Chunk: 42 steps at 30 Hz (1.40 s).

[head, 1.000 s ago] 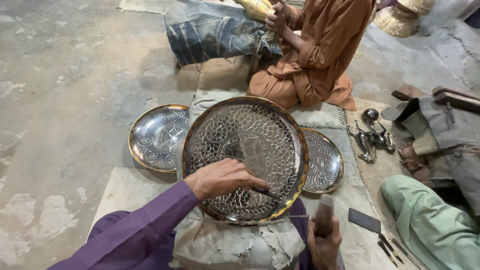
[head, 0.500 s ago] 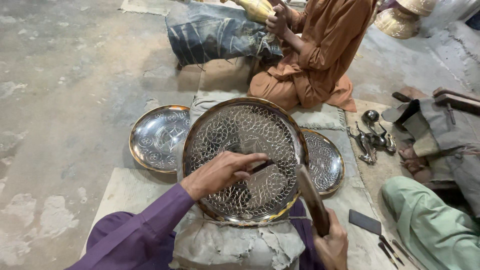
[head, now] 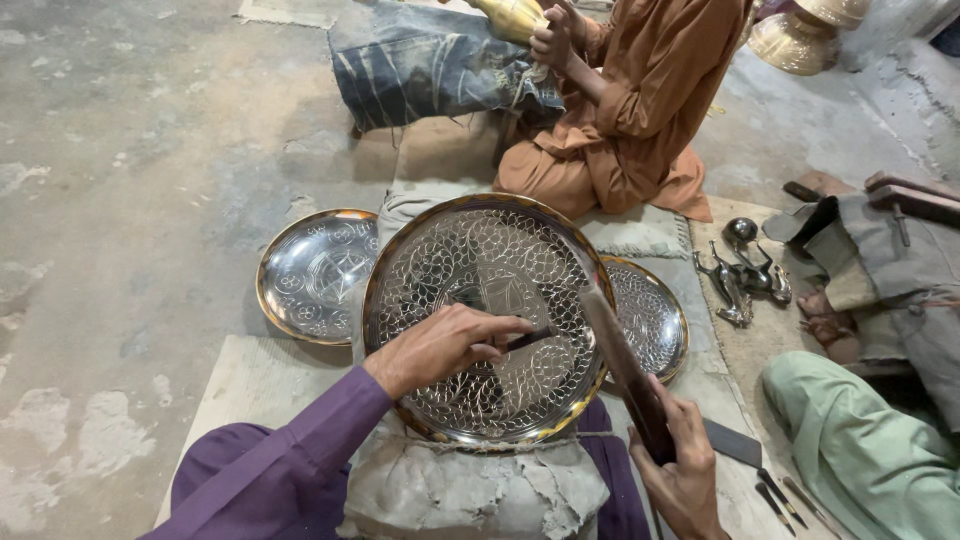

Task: The person sits cross-legged on the workshop floor and decorates a large brass tray, holding a small punch against the tray's engraved surface and striking it with a wooden mallet, repositioning the punch repeatedly across the pattern. Other workers shape brass vessels nearby.

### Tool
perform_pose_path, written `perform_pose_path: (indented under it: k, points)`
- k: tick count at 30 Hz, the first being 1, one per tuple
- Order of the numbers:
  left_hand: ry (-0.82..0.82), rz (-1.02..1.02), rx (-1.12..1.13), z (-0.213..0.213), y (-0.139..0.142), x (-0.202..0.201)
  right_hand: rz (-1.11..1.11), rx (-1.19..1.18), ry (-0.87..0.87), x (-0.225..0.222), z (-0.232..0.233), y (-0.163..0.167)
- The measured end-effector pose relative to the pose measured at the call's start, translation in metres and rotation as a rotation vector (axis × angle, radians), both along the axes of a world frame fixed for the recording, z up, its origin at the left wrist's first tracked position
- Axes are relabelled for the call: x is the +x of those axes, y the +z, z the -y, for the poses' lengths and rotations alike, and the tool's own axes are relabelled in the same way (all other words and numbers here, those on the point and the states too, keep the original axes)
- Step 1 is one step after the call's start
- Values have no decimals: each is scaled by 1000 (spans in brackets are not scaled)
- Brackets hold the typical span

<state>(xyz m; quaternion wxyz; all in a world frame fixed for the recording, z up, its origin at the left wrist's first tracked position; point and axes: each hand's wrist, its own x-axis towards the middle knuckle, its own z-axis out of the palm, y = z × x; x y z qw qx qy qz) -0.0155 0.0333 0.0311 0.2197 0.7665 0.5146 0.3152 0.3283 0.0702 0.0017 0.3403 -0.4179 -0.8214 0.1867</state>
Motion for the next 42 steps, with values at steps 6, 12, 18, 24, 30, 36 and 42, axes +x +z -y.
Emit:
perform_pose_path:
  k: [6, 12, 18, 24, 30, 36, 42]
  points:
    - [-1, 21, -1, 3, 9, 1, 328, 114, -70, -1, -6, 4]
    - [21, 28, 88, 9, 8, 0, 228, -1, -84, -7, -7, 7]
    - [5, 71, 119, 11, 5, -1, 45, -49, -30, -7, -6, 4]
    - [27, 31, 25, 9, 5, 1, -186, -208, -63, -5, -11, -4]
    - [28, 50, 53, 10, 8, 1, -87, 12, -25, -7, -8, 6]
    - [47, 5, -15, 11, 11, -2, 102, 22, -144, -12, -4, 9]
    - [-10, 53, 75, 13, 11, -2, 292, 132, -124, -8, -7, 1]
